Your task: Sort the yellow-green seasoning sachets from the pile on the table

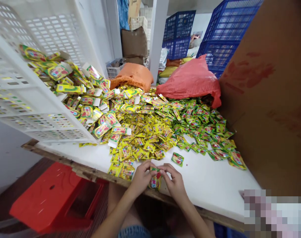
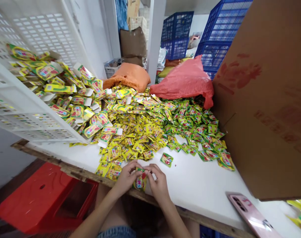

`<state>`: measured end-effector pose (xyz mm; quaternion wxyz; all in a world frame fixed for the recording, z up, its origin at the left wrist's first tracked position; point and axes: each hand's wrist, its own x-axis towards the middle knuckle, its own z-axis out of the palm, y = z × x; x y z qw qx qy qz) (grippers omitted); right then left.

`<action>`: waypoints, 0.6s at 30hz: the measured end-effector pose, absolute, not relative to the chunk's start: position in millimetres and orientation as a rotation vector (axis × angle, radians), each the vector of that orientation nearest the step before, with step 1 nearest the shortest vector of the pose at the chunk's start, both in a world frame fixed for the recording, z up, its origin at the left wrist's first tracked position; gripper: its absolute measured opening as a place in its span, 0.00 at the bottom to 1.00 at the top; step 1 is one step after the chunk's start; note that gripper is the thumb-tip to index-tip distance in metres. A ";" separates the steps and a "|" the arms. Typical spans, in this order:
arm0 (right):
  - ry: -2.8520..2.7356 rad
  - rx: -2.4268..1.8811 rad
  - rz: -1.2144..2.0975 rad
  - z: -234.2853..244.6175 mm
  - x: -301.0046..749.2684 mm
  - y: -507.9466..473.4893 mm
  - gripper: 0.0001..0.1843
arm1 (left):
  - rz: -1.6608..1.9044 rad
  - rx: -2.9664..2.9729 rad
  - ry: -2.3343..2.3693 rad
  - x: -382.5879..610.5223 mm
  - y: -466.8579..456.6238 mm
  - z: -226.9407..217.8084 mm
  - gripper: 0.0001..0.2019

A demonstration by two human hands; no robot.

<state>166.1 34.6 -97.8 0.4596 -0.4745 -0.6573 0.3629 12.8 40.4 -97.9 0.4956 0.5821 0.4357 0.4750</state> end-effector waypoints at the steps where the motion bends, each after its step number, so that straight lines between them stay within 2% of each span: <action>1: -1.572 -1.183 0.879 -99.5 164.6 34.2 0.11 | 1.194 1.387 1.048 13.5 39.7 -97.1 0.07; 4: -1.535 -1.196 0.862 -102.8 161.7 30.8 0.12 | 1.239 1.336 1.019 13.2 36.2 -94.3 0.12; 8: -1.672 -1.155 0.854 -96.8 163.8 26.5 0.08 | 1.177 1.473 1.038 8.9 32.6 -87.3 0.06; 18: -1.625 -1.308 0.873 -81.7 162.8 29.5 0.11 | 1.175 1.482 1.208 14.1 39.2 -81.8 0.06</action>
